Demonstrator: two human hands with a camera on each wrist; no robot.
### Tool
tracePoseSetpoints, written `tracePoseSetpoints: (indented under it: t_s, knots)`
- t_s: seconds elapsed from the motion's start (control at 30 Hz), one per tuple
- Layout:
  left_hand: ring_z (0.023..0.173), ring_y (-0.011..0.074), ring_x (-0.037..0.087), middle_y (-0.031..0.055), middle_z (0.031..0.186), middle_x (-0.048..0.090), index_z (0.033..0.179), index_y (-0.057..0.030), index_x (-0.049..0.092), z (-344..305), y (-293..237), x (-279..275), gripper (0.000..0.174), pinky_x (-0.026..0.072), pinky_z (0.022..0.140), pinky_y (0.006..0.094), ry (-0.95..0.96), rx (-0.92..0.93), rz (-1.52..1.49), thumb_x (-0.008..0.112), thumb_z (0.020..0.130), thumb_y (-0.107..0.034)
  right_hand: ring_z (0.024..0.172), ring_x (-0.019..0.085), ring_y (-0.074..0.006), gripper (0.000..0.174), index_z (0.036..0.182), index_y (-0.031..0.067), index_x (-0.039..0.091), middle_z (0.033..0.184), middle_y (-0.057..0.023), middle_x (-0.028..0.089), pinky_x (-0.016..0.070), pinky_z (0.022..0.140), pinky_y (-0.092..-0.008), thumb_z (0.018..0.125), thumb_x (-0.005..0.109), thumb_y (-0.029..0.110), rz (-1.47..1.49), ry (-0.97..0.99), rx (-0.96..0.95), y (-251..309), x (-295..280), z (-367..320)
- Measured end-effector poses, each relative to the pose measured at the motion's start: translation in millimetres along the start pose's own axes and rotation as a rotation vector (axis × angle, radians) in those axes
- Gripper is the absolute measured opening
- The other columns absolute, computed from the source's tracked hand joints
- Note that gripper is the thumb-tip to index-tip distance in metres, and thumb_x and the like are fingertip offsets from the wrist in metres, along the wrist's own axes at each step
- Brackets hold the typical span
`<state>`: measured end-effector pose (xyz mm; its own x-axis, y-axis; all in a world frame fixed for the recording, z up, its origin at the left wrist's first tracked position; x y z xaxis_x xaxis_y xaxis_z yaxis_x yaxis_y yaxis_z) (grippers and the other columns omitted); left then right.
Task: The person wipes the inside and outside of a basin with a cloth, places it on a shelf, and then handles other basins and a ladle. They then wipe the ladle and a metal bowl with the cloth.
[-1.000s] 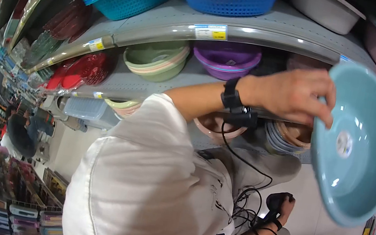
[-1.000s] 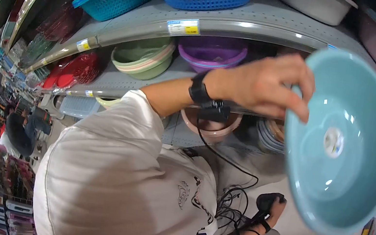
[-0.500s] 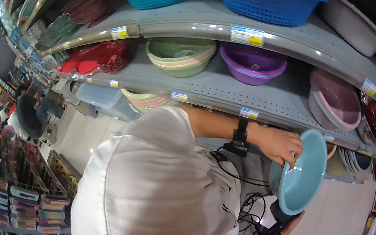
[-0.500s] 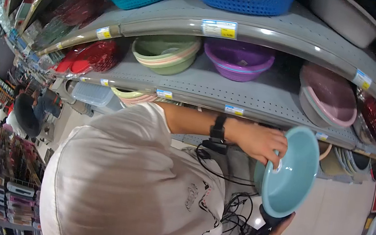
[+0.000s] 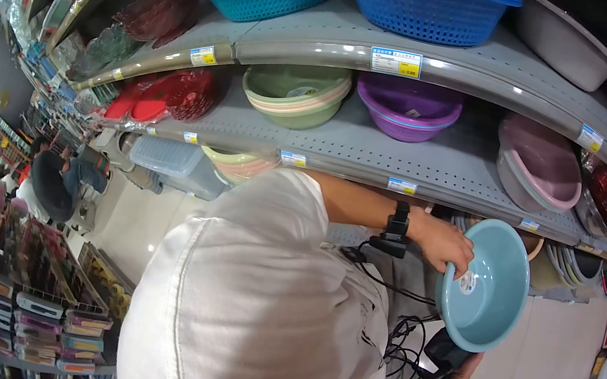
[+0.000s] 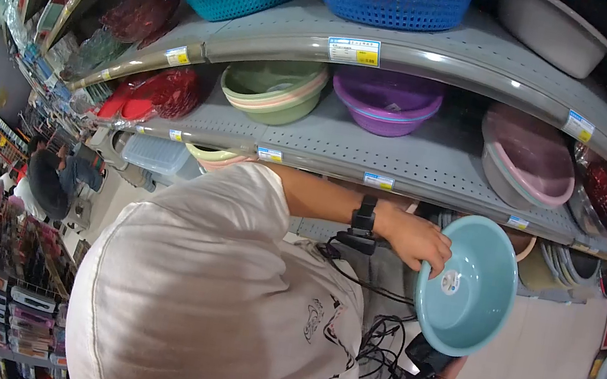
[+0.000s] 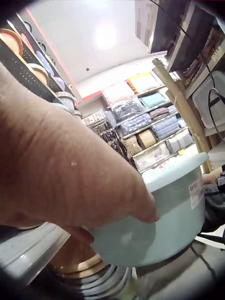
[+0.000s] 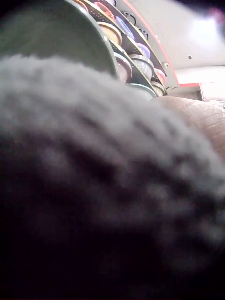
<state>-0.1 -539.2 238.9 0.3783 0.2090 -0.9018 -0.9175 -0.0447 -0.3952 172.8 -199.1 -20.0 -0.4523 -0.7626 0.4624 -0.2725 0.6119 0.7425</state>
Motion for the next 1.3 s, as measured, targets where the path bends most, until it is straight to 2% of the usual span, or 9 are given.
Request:
tracePoseSetpoints:
  t_s: [0.27, 0.43, 0.6, 0.73, 0.8, 0.83, 0.97, 1.03, 1.3]
  knots:
    - [0.116, 0.0384, 0.060, 0.0197, 0.119, 0.063, 0.123, -0.0129, 0.070, 35, -1, -38, 0.052, 0.0482, 0.100, 0.0479, 0.325, -0.125, 0.004, 0.075, 0.086, -0.049, 0.133, 0.049, -0.0275, 0.069, 0.141, 0.0041, 0.055, 0.140, -0.0160, 0.057, 0.0363, 0.113, -0.0400, 0.105, 0.042, 0.062, -0.141, -0.051, -0.145, 29, -26, 10]
    - [0.119, 0.0391, 0.060, 0.0208, 0.123, 0.064, 0.128, -0.0128, 0.069, 49, 12, -96, 0.062, 0.0470, 0.103, 0.0492, 0.016, -0.304, 0.081, 0.064, 0.090, -0.061, 0.123, 0.052, -0.0239, 0.065, 0.112, 0.0078, 0.067, 0.125, -0.0088, 0.061, 0.0368, 0.109, -0.0362, 0.104, 0.038, 0.065, -0.291, 0.265, -0.151, 40, 24, -27]
    - [0.125, 0.0417, 0.057, 0.0166, 0.136, 0.063, 0.130, -0.0152, 0.068, 12, 5, 59, 0.074, 0.0453, 0.102, 0.0570, 0.365, -0.463, 0.215, 0.044, 0.094, -0.075, 0.121, 0.052, -0.0238, 0.063, 0.105, 0.0077, 0.066, 0.122, -0.0080, 0.061, 0.0311, 0.113, -0.0377, 0.106, 0.037, 0.063, -0.304, 0.233, -0.108, 29, 14, -16]
    - [0.118, 0.0407, 0.062, 0.0171, 0.127, 0.068, 0.129, -0.0159, 0.069, 26, -18, 27, 0.070, 0.0483, 0.098, 0.0535, 0.171, -0.458, -0.065, 0.046, 0.095, -0.073, 0.120, 0.052, -0.0233, 0.067, 0.104, 0.0055, 0.067, 0.119, -0.0078, 0.062, 0.0315, 0.112, -0.0362, 0.106, 0.035, 0.064, -0.321, 0.172, -0.138, 36, 31, -36]
    - [0.105, 0.0393, 0.067, 0.0177, 0.110, 0.073, 0.122, -0.0149, 0.071, 26, -35, 32, 0.067, 0.0503, 0.094, 0.0510, 0.420, -0.396, -0.164, 0.044, 0.097, -0.071, 0.122, 0.052, -0.0238, 0.070, 0.110, 0.0042, 0.067, 0.122, -0.0090, 0.062, 0.0324, 0.112, -0.0372, 0.105, 0.034, 0.065, -0.348, 0.234, -0.156, 31, 7, -14]
    - [0.093, 0.0384, 0.070, 0.0168, 0.092, 0.073, 0.109, -0.0122, 0.072, 22, -41, 45, 0.051, 0.0530, 0.086, 0.0507, 0.279, -0.277, -0.061, 0.053, 0.097, -0.058, 0.124, 0.052, -0.0244, 0.072, 0.116, 0.0029, 0.067, 0.125, -0.0103, 0.062, 0.0334, 0.112, -0.0382, 0.105, 0.033, 0.066, -0.369, 0.296, -0.173, 26, -5, -4]
    - [0.083, 0.0388, 0.071, 0.0134, 0.082, 0.072, 0.092, -0.0082, 0.068, 27, -46, 80, 0.021, 0.0551, 0.070, 0.0527, 0.203, -0.047, 0.096, 0.068, 0.082, -0.027, 0.129, 0.052, -0.0265, 0.081, 0.136, -0.0013, 0.059, 0.139, -0.0119, 0.058, 0.0321, 0.115, -0.0378, 0.103, 0.035, 0.069, -0.193, 0.053, -0.030, 20, -15, -9]
    - [0.081, 0.0386, 0.071, 0.0131, 0.081, 0.072, 0.091, -0.0085, 0.069, 33, -53, 83, 0.020, 0.0554, 0.068, 0.0526, 0.207, -0.022, 0.155, 0.068, 0.081, -0.026, 0.132, 0.051, -0.0276, 0.086, 0.149, -0.0036, 0.046, 0.145, -0.0134, 0.055, 0.0342, 0.115, -0.0388, 0.102, 0.041, 0.068, -0.167, 0.136, -0.054, 19, -17, -8]
    - [0.076, 0.0387, 0.071, 0.0136, 0.075, 0.071, 0.089, -0.0085, 0.070, 33, -64, 94, 0.020, 0.0568, 0.065, 0.0515, 0.193, 0.005, 0.228, 0.067, 0.079, -0.026, 0.134, 0.050, -0.0239, 0.074, 0.149, -0.0009, 0.047, 0.146, -0.0113, 0.054, 0.0330, 0.116, -0.0372, 0.104, 0.047, 0.058, -0.123, 0.056, -0.066, 22, -8, -17]
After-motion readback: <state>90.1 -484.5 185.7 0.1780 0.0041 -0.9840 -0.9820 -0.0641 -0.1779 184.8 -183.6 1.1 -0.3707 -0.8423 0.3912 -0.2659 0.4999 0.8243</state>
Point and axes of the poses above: each hand's wrist, its own z-axis towards the middle knuckle, its own x-axis out of the palm, y = z × x, the point moved 4 cm from there along z, towards the middle knuckle
